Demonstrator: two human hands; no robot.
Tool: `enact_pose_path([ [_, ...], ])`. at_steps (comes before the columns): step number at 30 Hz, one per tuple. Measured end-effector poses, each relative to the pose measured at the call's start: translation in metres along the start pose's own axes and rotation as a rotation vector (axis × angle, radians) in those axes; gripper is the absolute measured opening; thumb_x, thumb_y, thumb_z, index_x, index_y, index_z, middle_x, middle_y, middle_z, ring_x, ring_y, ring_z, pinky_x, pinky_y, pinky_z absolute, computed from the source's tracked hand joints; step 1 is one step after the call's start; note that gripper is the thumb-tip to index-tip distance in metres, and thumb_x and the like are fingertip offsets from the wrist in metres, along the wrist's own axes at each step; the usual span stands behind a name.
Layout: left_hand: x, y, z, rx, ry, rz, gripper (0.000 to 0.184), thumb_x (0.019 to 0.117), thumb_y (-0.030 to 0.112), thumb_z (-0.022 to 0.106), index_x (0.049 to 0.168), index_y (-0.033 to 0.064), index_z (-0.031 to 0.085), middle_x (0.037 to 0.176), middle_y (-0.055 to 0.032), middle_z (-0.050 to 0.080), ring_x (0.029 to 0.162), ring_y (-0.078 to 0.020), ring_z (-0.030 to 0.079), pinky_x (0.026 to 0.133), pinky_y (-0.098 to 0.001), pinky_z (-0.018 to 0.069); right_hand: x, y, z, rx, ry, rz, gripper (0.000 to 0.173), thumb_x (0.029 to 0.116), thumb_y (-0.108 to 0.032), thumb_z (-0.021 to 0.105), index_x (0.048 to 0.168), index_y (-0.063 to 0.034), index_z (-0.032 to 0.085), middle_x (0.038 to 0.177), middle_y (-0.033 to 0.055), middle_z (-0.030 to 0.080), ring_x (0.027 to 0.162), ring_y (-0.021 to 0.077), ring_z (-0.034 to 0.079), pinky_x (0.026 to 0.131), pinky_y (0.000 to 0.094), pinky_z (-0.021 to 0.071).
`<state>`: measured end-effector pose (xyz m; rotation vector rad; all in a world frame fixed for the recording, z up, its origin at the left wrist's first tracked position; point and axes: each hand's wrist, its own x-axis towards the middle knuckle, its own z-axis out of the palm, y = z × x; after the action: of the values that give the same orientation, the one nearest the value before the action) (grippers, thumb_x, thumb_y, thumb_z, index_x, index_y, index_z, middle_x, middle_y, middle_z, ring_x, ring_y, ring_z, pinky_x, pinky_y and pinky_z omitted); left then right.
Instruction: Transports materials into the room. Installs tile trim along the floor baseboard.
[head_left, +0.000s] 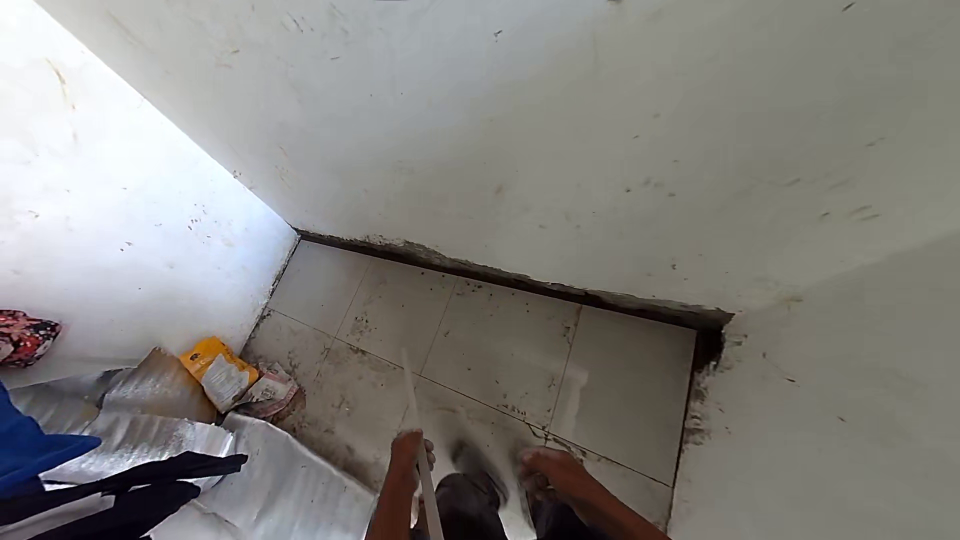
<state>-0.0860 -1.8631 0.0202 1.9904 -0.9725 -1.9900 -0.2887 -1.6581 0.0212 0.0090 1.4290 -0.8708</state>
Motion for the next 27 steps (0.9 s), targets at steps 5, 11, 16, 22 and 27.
enact_pose_path([
  [5, 0.048, 0.082, -0.017, 0.059, 0.053, 0.046, 0.024, 0.1104, 0.017, 0.047, 0.124, -0.0022, 0.048, 0.073, -0.0119, 0.061, 0.05, -0.0174, 0.058, 0.046, -0.0296, 0.0514, 0.03, -0.066, 0.065, 0.012, -0.154, -0.065, 0.034, 0.1099, -0.026, 0.05, 0.133, -0.0029, 0.059, 0.112, 0.0125, 0.071, 0.089, 0.022, 0.071, 0.078, 0.0383, 0.0581],
  [11, 0.13, 0.161, -0.058, 0.288, -0.038, 0.108, 0.028, 0.1093, 0.018, 0.051, 0.128, -0.0026, 0.051, 0.072, -0.0132, 0.063, 0.048, -0.0177, 0.059, 0.045, -0.0288, 0.0514, 0.106, -0.125, 0.134, 0.044, -0.142, -0.084, 0.031, 0.11, -0.025, 0.05, 0.13, -0.0033, 0.06, 0.109, 0.0106, 0.072, 0.085, 0.0193, 0.071, 0.075, 0.0356, 0.0582],
  [16, 0.189, 0.227, -0.104, 0.487, -0.223, 0.053, 0.03, 0.109, 0.019, 0.052, 0.131, -0.0015, 0.054, 0.072, -0.01, 0.063, 0.051, -0.016, 0.059, 0.047, -0.0283, 0.0519, 0.184, -0.173, 0.184, 0.216, 0.08, -0.042, 0.032, 0.1105, -0.024, 0.048, 0.131, -0.0027, 0.058, 0.111, 0.0128, 0.071, 0.088, 0.022, 0.071, 0.077, 0.0383, 0.0582],
  [22, 0.199, 0.278, -0.16, 0.661, -0.609, -0.124, 0.033, 0.108, 0.023, 0.052, 0.133, 0.0017, 0.055, 0.073, -0.0077, 0.065, 0.053, -0.0132, 0.06, 0.049, -0.0265, 0.0517, 0.243, -0.224, 0.242, 0.517, 0.368, 0.053, 0.039, 0.1106, -0.029, 0.047, 0.137, -0.0013, 0.054, 0.114, 0.0155, 0.07, 0.092, 0.024, 0.07, 0.079, 0.0407, 0.0584],
  [27, 0.199, 0.29, -0.188, 0.8, -0.787, -0.182, 0.033, 0.1069, 0.026, 0.054, 0.13, 0.0027, 0.058, 0.076, -0.0068, 0.066, 0.055, -0.0132, 0.06, 0.052, -0.0274, 0.0523, 0.272, -0.233, 0.262, 0.763, 0.656, 0.04, 0.049, 0.1116, -0.04, 0.041, 0.135, 0.002, 0.053, 0.109, 0.0195, 0.068, 0.087, 0.0257, 0.069, 0.075, 0.0428, 0.0575],
])
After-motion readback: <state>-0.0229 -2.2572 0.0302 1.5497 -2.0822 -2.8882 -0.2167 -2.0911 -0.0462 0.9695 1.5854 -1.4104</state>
